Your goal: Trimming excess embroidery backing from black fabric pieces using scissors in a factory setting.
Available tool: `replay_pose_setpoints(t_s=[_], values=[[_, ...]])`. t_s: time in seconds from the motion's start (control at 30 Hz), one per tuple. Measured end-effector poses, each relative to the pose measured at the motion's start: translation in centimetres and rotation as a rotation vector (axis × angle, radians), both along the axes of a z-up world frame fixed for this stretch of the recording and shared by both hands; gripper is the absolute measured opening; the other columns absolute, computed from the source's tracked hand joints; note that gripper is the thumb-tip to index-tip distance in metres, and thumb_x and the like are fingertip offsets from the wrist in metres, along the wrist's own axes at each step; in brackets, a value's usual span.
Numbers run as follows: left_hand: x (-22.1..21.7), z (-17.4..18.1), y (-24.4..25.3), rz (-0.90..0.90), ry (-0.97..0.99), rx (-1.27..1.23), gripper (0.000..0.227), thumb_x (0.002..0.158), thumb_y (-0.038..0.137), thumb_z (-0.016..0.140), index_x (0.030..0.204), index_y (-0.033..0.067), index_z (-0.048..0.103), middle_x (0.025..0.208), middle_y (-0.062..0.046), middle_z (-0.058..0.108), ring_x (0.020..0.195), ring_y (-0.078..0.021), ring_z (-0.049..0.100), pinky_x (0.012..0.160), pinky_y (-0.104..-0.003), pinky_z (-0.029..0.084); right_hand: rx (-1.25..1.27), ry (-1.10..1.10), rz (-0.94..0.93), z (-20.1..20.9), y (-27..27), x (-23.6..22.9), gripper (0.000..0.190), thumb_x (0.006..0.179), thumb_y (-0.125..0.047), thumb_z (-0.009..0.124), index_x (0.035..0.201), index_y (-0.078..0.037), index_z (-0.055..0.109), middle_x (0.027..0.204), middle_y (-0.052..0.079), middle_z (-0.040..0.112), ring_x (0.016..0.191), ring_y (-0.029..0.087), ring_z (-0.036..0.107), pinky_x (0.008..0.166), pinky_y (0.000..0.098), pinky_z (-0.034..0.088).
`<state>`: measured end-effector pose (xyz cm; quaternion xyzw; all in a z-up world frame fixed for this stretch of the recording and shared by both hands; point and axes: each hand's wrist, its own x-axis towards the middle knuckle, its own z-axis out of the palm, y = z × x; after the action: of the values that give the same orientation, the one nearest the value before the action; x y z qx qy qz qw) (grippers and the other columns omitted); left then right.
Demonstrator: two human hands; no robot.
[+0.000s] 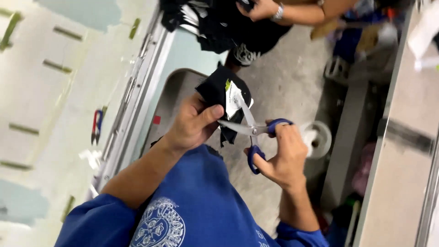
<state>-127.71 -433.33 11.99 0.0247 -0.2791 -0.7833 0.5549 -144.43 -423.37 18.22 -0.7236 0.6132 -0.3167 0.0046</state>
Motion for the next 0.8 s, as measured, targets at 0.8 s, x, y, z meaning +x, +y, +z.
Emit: replay_pose_setpoints(t_s=[0.8], values=[[-0.5, 2.5, -0.2, -0.343, -0.368, -0.067, 0.015, 0.084, 0.012, 0.069, 0.096, 0.0067, 0.062, 0.085, 0.000, 0.062, 0.082, -0.0083, 0.060, 0.073, -0.024, 0.052, 0.039, 0.158, -0.514, 0.5, 8.0, 4.2, 0.036, 0.071, -0.023, 0.072, 0.095, 0.001, 0.060, 0.087, 0.011, 0.062, 0.070, 0.027, 0.052, 0.067, 0.0365, 0.045]])
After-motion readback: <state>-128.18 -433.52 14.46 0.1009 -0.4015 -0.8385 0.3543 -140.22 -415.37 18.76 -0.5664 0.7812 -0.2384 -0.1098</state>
